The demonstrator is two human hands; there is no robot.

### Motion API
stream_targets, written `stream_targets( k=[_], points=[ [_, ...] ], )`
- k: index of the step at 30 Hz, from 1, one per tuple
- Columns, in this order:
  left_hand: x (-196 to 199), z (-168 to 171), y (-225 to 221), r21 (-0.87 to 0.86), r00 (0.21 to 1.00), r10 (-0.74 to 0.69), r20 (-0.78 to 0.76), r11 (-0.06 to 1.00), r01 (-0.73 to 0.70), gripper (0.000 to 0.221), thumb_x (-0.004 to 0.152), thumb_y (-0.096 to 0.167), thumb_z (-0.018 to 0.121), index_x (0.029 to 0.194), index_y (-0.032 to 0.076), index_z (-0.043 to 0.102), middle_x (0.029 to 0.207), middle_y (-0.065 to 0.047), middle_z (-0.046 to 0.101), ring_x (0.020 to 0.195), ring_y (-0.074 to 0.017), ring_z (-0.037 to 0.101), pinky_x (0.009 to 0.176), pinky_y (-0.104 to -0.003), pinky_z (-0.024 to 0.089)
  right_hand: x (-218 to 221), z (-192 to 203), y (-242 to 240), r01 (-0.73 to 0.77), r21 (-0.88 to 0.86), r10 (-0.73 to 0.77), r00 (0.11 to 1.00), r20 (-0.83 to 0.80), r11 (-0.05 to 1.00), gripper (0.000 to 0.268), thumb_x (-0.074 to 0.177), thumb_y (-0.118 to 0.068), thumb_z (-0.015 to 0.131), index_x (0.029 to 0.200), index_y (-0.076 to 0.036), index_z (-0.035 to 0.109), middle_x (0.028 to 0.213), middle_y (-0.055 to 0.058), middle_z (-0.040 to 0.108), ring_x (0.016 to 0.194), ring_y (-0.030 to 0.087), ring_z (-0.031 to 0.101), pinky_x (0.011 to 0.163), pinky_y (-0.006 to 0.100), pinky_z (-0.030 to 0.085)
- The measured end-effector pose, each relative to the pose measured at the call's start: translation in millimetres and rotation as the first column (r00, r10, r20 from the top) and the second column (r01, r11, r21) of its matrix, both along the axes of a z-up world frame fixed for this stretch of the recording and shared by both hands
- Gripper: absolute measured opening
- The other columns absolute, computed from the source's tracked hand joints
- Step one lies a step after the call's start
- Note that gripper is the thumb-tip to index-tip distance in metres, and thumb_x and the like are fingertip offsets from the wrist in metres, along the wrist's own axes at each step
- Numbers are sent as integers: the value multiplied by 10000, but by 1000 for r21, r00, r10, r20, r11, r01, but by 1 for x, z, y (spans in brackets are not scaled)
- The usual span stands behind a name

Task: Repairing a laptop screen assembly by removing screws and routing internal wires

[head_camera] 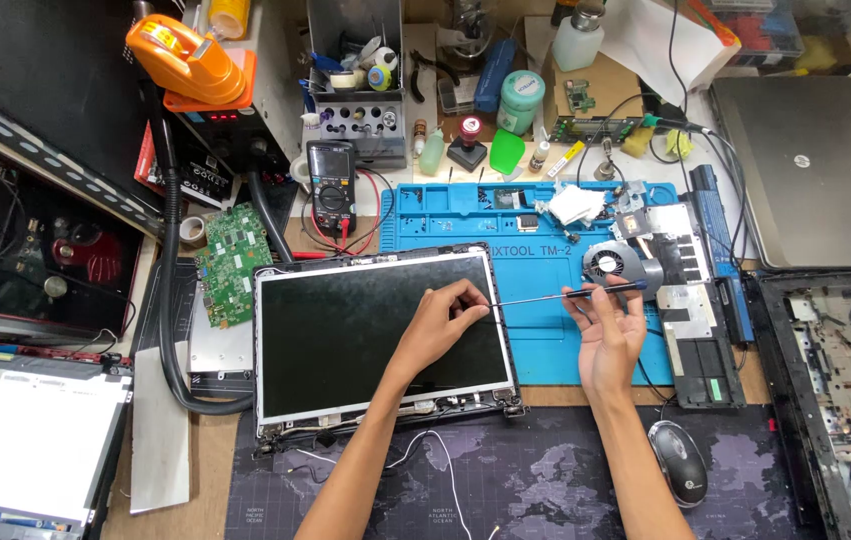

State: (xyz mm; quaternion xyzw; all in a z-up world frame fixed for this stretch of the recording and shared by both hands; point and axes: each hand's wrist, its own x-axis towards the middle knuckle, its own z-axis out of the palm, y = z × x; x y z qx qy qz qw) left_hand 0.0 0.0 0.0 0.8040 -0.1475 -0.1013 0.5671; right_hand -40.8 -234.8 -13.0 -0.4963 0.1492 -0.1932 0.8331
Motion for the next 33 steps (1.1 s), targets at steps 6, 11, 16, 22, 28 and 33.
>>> stream_targets(
  k=[6,11,16,22,28,33],
  points=[
    [0,-12,-2,7,1000,-4,6,1000,4,42,941,175,717,970,148,733,817,-21,722,727,-166,688,826,-284,389,0,-1,0,-2,-4,2,1000,7,1000,331,1000,-133,657,1290,-107,498,1076,119,700,996,302,754,955,440,639],
    [-1,-6,-1,10,1000,-3,5,1000,3,51,944,187,717,968,148,739,816,-28,717,728,-172,690,825,-292,390,0,-3,-1,-1,-4,1,1000,10,1000,332,1001,-132,657,1292,-106,498,1072,122,703,989,305,755,946,438,643],
    [-3,3,-1,12,1000,-6,3,1000,6,61,949,191,709,966,142,740,815,-33,709,728,-174,691,834,-297,381,1,-3,-1,2,-4,-1,1000,12,1000,317,1004,-135,657,1280,-113,503,1048,106,706,961,290,763,921,414,653],
    [-2,1,-2,7,1000,-7,-2,1000,7,49,942,175,712,950,138,743,806,-37,703,716,-174,688,829,-297,390,2,-13,-4,12,11,-12,1000,15,1000,267,1009,-132,663,1229,-118,511,1004,83,714,907,267,772,883,398,673],
    [-4,10,0,17,1000,-21,14,1000,21,46,936,184,715,952,148,737,807,-29,696,713,-174,690,837,-296,380,1,-7,-1,6,-3,-6,1000,16,1000,271,1014,-169,668,1233,-129,513,977,75,723,890,243,774,870,377,672],
    [-4,13,0,15,1000,-18,17,1000,18,37,933,184,721,949,153,734,809,-21,697,711,-164,691,843,-290,378,2,-11,-3,11,25,-12,1000,15,1000,240,1042,-228,640,1227,-129,523,962,96,738,876,236,776,854,374,682]
  ],
)
